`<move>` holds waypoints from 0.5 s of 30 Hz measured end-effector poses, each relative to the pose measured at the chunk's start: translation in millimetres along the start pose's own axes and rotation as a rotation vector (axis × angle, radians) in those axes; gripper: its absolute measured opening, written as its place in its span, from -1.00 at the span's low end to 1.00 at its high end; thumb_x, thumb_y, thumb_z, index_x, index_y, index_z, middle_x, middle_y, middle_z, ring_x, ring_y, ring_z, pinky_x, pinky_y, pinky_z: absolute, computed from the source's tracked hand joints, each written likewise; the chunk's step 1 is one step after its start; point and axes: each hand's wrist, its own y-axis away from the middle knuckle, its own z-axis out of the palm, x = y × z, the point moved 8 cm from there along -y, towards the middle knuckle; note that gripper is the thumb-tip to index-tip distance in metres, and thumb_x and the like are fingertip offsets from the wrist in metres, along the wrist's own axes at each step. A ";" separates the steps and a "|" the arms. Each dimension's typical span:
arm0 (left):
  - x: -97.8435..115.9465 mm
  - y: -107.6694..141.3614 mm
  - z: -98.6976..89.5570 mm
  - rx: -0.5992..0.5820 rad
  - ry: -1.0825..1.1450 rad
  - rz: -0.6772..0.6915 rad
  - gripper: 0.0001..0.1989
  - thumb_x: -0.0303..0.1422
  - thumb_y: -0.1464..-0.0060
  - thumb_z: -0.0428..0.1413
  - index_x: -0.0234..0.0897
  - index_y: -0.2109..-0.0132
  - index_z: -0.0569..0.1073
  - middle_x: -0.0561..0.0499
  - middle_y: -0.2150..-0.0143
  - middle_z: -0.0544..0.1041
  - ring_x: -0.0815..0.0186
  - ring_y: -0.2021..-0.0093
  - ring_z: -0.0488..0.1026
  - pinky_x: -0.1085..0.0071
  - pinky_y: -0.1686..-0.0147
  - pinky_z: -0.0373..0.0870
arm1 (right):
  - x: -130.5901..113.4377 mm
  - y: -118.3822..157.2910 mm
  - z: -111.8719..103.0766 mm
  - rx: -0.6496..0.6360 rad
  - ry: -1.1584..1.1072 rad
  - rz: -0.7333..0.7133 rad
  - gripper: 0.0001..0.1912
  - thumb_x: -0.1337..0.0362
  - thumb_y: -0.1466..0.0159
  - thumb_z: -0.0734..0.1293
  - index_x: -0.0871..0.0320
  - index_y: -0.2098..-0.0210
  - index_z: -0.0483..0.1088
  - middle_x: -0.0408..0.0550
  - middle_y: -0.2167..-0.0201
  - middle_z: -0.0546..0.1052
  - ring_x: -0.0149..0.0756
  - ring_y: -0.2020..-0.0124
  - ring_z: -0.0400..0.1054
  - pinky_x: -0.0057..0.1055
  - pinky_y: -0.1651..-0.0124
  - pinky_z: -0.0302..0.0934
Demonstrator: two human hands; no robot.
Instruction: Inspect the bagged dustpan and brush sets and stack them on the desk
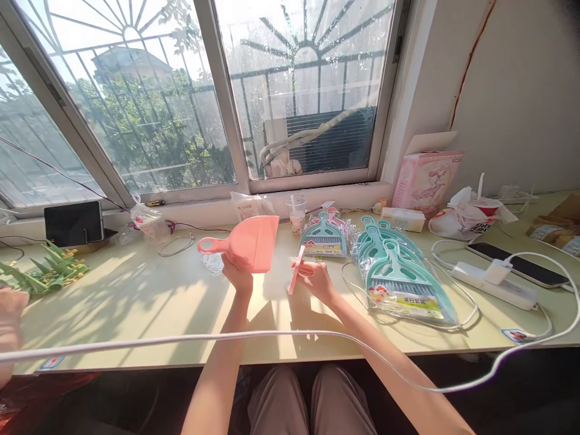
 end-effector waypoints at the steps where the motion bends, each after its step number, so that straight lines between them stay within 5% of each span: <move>1: -4.6 -7.3 -22.8 0.172 -0.027 -0.023 -0.42 0.00 -0.32 -0.41 -0.27 -0.17 0.23 -0.20 0.15 0.47 0.07 0.08 0.45 0.15 0.12 0.38 | 0.6 1.4 -4.4 0.013 -0.009 0.000 -0.86 0.19 -0.11 0.41 0.10 0.36 0.56 -0.08 0.28 0.65 -0.07 0.20 0.57 -0.20 0.04 0.46; 3: -7.0 -10.6 -63.8 0.522 -0.138 -0.027 -0.49 -0.05 -0.33 -0.36 -0.30 -0.08 0.26 -0.15 0.23 0.45 0.11 0.16 0.45 0.19 0.16 0.35 | 1.4 2.4 -16.1 0.076 -0.023 0.002 -0.81 0.15 -0.14 0.40 0.09 0.31 0.57 -0.06 0.24 0.65 -0.08 0.22 0.58 -0.20 0.10 0.49; 6: -7.2 -10.4 -74.7 0.629 -0.226 -0.031 -0.63 -0.09 -0.30 -0.20 -0.25 0.18 0.34 -0.02 0.43 0.38 0.21 0.37 0.39 0.28 0.26 0.32 | -3.1 -0.1 -31.2 0.183 0.009 -0.045 -0.78 0.11 -0.20 0.37 0.09 0.29 0.58 -0.06 0.17 0.65 -0.09 0.19 0.58 -0.22 0.11 0.48; 10: -22.1 -13.9 -46.2 0.442 -0.130 -0.153 -0.68 -0.16 -0.28 -0.18 -0.26 0.14 0.35 -0.02 0.40 0.41 0.24 0.37 0.38 0.32 0.27 0.31 | -13.3 -0.9 -40.8 0.256 0.215 -0.145 -0.75 0.13 -0.28 0.30 0.06 0.30 0.60 -0.06 0.18 0.65 -0.09 0.12 0.55 -0.22 0.06 0.41; 15: -55.9 -20.5 -13.6 0.056 -0.077 -0.383 -0.70 -0.12 -0.15 -0.02 -0.25 0.19 0.41 -0.04 0.38 0.47 0.21 0.33 0.43 0.36 0.34 0.31 | -23.1 10.0 -59.9 0.456 0.519 -0.150 -0.59 0.02 -0.34 0.21 0.12 0.35 0.57 -0.01 0.40 0.62 -0.24 0.42 0.45 -0.39 0.31 0.25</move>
